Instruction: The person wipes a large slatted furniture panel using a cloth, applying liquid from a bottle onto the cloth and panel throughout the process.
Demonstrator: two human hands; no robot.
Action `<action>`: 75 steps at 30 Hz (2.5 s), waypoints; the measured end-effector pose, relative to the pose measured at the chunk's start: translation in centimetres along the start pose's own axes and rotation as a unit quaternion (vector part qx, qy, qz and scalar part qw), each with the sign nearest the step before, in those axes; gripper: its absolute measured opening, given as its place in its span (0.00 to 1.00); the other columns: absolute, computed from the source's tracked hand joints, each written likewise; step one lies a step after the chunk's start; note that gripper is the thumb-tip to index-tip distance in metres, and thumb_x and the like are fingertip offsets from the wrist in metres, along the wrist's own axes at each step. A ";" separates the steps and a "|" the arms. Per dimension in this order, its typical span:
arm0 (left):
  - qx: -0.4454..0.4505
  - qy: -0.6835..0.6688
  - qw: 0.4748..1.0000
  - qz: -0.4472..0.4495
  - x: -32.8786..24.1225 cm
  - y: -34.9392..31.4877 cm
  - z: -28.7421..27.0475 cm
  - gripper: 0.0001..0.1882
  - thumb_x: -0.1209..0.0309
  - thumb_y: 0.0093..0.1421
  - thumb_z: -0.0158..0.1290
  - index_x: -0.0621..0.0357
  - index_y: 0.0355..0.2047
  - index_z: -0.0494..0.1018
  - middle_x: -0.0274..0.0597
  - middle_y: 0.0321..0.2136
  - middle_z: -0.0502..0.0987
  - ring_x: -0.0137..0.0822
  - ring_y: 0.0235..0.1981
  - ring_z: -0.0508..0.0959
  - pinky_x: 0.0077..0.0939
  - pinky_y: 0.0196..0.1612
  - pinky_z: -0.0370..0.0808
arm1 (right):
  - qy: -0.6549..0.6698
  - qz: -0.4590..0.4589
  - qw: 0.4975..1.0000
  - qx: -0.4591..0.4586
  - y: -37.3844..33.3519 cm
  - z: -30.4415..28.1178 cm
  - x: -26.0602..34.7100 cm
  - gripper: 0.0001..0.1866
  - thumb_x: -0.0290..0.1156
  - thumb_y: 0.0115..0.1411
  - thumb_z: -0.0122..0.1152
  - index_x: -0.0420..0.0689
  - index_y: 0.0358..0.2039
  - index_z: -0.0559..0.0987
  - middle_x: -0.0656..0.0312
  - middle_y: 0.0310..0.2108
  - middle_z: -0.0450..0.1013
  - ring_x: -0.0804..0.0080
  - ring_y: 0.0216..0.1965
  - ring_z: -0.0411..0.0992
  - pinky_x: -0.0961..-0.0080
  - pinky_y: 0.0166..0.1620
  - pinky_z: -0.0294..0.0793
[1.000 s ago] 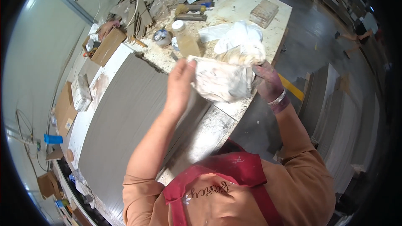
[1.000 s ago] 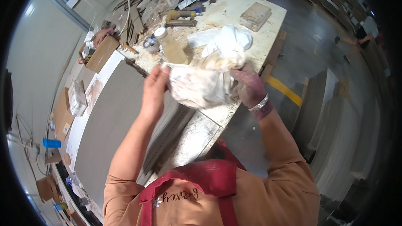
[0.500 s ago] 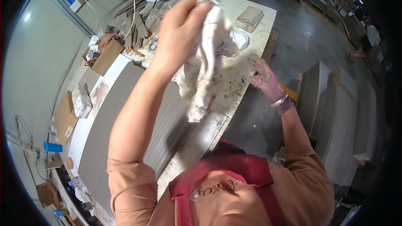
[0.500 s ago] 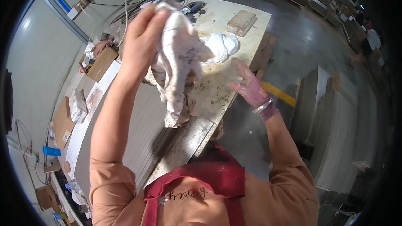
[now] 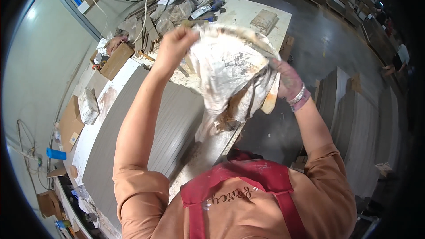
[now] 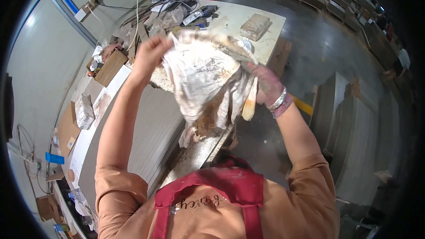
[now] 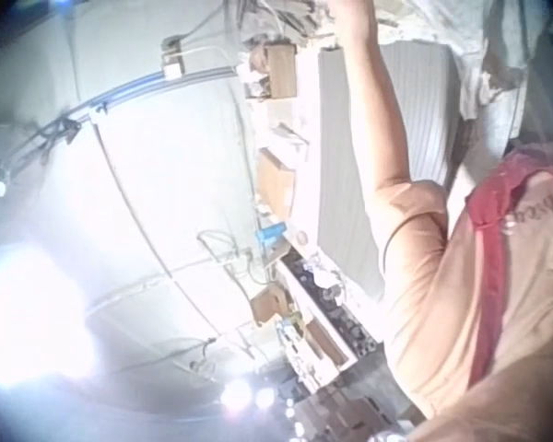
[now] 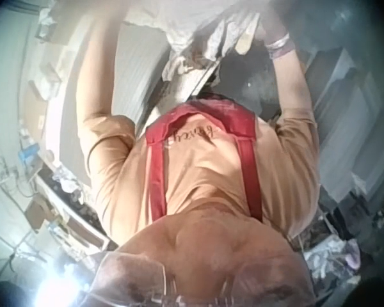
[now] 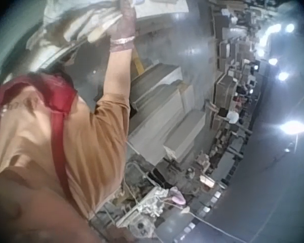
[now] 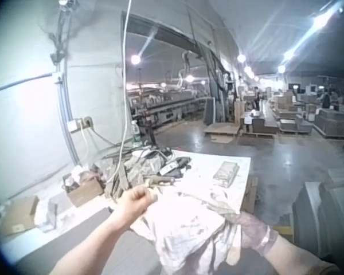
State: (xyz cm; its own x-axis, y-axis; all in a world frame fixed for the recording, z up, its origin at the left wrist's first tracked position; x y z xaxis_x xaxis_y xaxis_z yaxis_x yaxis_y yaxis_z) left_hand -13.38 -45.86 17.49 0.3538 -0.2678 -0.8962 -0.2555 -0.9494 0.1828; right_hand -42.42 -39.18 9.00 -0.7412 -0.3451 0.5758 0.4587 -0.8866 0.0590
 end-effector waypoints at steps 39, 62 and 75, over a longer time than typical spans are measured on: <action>0.093 -0.479 0.825 -0.286 10.9 -10.8 13.4 0.23 0.58 0.67 0.39 0.57 0.57 0.64 0.43 0.51 0.72 0.43 0.51 0.73 0.39 0.55 0.70 | 0.104 -0.009 0.983 -0.150 -1.9 0.3 -8.1 0.16 0.32 0.63 0.54 0.37 0.48 0.72 0.56 0.45 0.75 0.70 0.45 0.75 0.74 0.50 0.74; -0.175 -0.184 0.958 -0.135 17.8 -4.9 0.8 0.11 0.63 0.66 0.46 0.55 0.42 0.71 0.30 0.34 0.74 0.22 0.35 0.72 0.17 0.36 0.67 | -0.094 -0.085 0.987 -0.097 7.7 0.1 -1.4 0.23 0.30 0.62 0.52 0.39 0.57 0.67 0.54 0.52 0.70 0.62 0.52 0.71 0.65 0.54 0.73; -0.033 0.030 0.998 -0.041 29.6 7.2 5.7 0.26 0.69 0.48 0.60 0.61 0.47 0.67 0.48 0.37 0.76 0.51 0.37 0.76 0.37 0.42 0.74 | -0.872 -0.278 0.403 -0.007 23.1 2.7 -9.9 0.30 0.30 0.49 0.63 0.54 0.56 0.71 0.54 0.64 0.54 0.46 0.66 0.48 0.51 0.64 0.55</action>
State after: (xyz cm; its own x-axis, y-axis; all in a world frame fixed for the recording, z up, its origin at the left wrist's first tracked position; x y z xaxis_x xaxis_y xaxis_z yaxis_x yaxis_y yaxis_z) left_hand -9.87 -59.66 -9.98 0.4243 -0.1959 -0.8841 -0.1635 -0.9768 0.1379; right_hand -23.18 -55.46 6.84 0.7502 0.6378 0.1744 0.4471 -0.6836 0.5769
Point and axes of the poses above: each hand's wrist, its own y-axis towards the middle knuckle, its own z-axis out of the palm, x = y × z, the point moved 1 cm from there along y, towards the middle knuckle
